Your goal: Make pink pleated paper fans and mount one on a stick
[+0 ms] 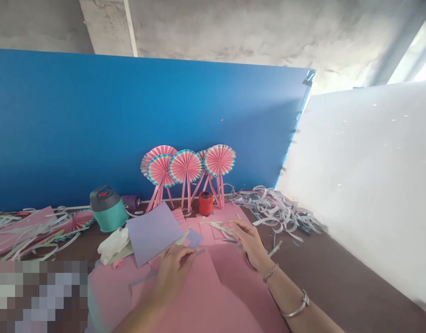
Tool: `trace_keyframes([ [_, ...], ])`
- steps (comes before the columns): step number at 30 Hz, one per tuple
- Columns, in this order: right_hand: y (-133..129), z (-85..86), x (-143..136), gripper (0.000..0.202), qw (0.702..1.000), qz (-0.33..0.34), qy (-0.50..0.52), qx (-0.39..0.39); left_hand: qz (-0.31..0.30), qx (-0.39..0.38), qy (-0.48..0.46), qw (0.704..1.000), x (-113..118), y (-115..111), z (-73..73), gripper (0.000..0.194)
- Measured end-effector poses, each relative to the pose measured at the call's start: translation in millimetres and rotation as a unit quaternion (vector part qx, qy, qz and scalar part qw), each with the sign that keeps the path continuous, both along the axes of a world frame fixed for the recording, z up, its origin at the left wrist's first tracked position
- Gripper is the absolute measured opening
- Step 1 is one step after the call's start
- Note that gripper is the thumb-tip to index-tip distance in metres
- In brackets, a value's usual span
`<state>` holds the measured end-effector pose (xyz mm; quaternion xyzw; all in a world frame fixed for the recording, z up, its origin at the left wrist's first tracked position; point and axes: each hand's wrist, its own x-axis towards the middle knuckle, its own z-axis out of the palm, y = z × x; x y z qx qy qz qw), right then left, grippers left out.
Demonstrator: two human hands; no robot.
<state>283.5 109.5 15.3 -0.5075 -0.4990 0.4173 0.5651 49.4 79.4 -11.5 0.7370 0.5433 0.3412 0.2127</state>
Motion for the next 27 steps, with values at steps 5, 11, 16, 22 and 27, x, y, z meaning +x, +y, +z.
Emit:
trace_keyframes([
  [5, 2, -2.9, 7, 0.042, 0.983, -0.100, -0.135, 0.075, 0.000, 0.045, -0.009, 0.999, 4, -5, -2.0, 0.008],
  [11, 11, -16.5, 16, 0.036, 0.856, -0.189, -0.467, 0.119, -0.003, 0.041, 0.026, 0.999, 8, -6, 3.1, 0.012],
  [16, -4, -19.0, -12, 0.013, 0.880, 0.067, -0.426, 0.198, -0.001, 0.039, 0.023, 0.999, 9, -6, 2.2, 0.014],
  [22, -15, -11.3, -28, 0.010, 0.870, 0.170, -0.435, 0.155, -0.021, 0.038, 0.023, 0.999, 9, -8, 5.8, 0.015],
  [27, -5, -12.4, -3, 0.011, 0.864, 0.116, -0.478, 0.109, -0.111, 0.082, 0.095, 0.986, 5, -12, 12.8, 0.016],
])
